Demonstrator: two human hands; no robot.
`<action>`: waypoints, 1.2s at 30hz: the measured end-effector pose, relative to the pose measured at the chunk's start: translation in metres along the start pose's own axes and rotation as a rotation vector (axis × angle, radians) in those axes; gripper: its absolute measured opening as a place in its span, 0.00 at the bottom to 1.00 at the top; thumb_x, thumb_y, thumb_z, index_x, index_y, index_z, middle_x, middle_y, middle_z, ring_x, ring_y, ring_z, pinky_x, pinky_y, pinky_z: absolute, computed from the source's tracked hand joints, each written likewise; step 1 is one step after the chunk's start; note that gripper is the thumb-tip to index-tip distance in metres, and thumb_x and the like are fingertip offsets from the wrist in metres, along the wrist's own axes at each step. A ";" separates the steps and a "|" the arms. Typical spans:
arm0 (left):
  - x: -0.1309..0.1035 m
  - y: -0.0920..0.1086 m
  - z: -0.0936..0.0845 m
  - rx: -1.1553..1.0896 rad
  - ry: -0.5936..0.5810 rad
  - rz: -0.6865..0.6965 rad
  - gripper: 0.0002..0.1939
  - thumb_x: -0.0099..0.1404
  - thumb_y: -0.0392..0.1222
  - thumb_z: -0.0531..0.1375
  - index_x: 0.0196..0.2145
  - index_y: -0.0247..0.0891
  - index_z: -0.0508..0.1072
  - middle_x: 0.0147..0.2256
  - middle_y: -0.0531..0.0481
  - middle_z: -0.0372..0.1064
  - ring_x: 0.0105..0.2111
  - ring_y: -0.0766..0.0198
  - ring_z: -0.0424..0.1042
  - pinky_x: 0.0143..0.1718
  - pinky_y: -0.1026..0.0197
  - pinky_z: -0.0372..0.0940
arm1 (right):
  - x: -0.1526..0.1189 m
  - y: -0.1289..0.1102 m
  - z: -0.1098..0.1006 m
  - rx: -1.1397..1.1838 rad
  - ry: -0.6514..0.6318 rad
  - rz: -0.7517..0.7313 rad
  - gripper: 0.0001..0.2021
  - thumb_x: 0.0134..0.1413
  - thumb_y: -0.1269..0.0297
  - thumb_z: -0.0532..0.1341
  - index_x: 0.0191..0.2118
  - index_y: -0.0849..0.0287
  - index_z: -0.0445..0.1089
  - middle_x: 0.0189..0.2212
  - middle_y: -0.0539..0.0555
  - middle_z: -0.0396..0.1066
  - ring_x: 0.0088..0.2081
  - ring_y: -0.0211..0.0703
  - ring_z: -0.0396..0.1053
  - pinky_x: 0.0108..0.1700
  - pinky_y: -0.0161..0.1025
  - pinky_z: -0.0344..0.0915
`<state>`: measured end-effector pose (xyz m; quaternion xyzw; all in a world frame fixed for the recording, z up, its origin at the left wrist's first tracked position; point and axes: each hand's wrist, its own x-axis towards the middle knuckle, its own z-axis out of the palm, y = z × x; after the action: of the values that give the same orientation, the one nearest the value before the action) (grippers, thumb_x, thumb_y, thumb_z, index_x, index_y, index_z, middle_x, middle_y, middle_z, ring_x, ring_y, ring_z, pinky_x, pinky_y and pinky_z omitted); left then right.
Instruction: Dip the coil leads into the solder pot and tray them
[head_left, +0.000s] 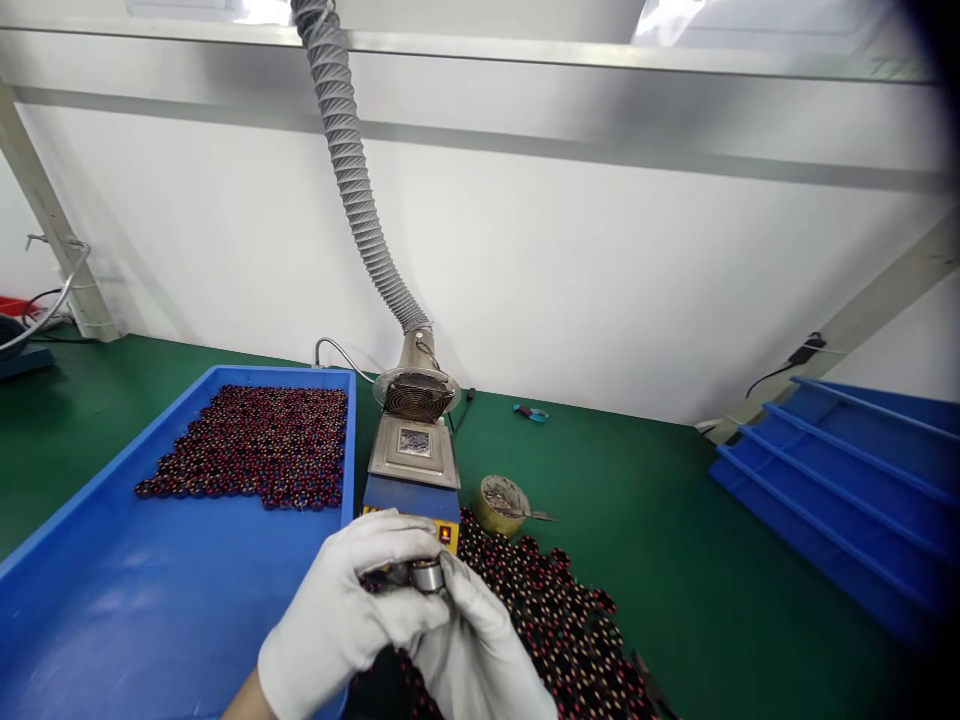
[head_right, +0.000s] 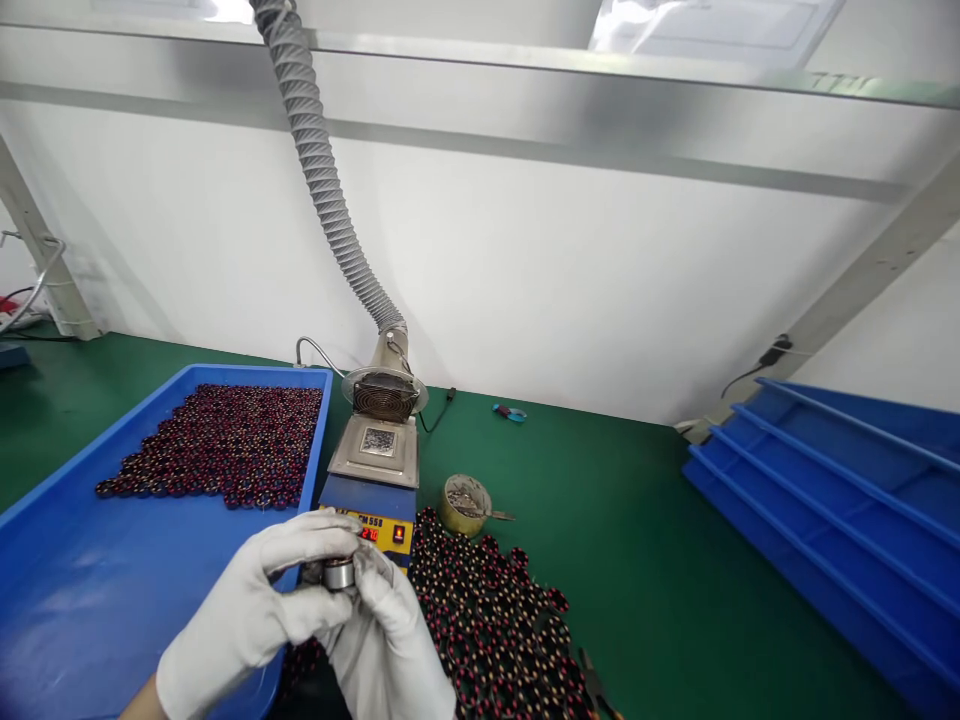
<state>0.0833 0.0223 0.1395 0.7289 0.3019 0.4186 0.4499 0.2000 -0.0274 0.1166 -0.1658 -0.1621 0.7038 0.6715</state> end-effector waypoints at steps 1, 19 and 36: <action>0.000 0.000 -0.001 -0.020 -0.012 -0.020 0.19 0.44 0.31 0.65 0.36 0.46 0.77 0.42 0.50 0.73 0.42 0.58 0.71 0.45 0.59 0.66 | 0.000 -0.001 0.002 -0.005 0.006 0.000 0.08 0.41 0.65 0.69 0.32 0.57 0.76 0.36 0.53 0.76 0.39 0.39 0.72 0.43 0.33 0.67; -0.003 0.009 -0.020 -0.128 0.111 -0.200 0.09 0.45 0.35 0.64 0.28 0.41 0.78 0.38 0.48 0.75 0.41 0.56 0.72 0.44 0.60 0.66 | 0.000 -0.005 -0.008 -0.113 0.068 0.042 0.14 0.40 0.66 0.70 0.37 0.60 0.73 0.36 0.56 0.75 0.35 0.41 0.72 0.40 0.39 0.68; -0.006 0.014 -0.017 -0.204 0.091 -0.254 0.11 0.47 0.33 0.62 0.31 0.42 0.77 0.39 0.50 0.73 0.41 0.60 0.70 0.43 0.64 0.64 | -0.004 -0.010 0.002 -0.059 -0.001 0.061 0.15 0.38 0.66 0.71 0.36 0.59 0.74 0.30 0.53 0.74 0.30 0.37 0.71 0.36 0.34 0.67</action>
<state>0.0667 0.0186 0.1546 0.6157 0.3676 0.4196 0.5565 0.2080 -0.0307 0.1228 -0.1903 -0.1780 0.7188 0.6446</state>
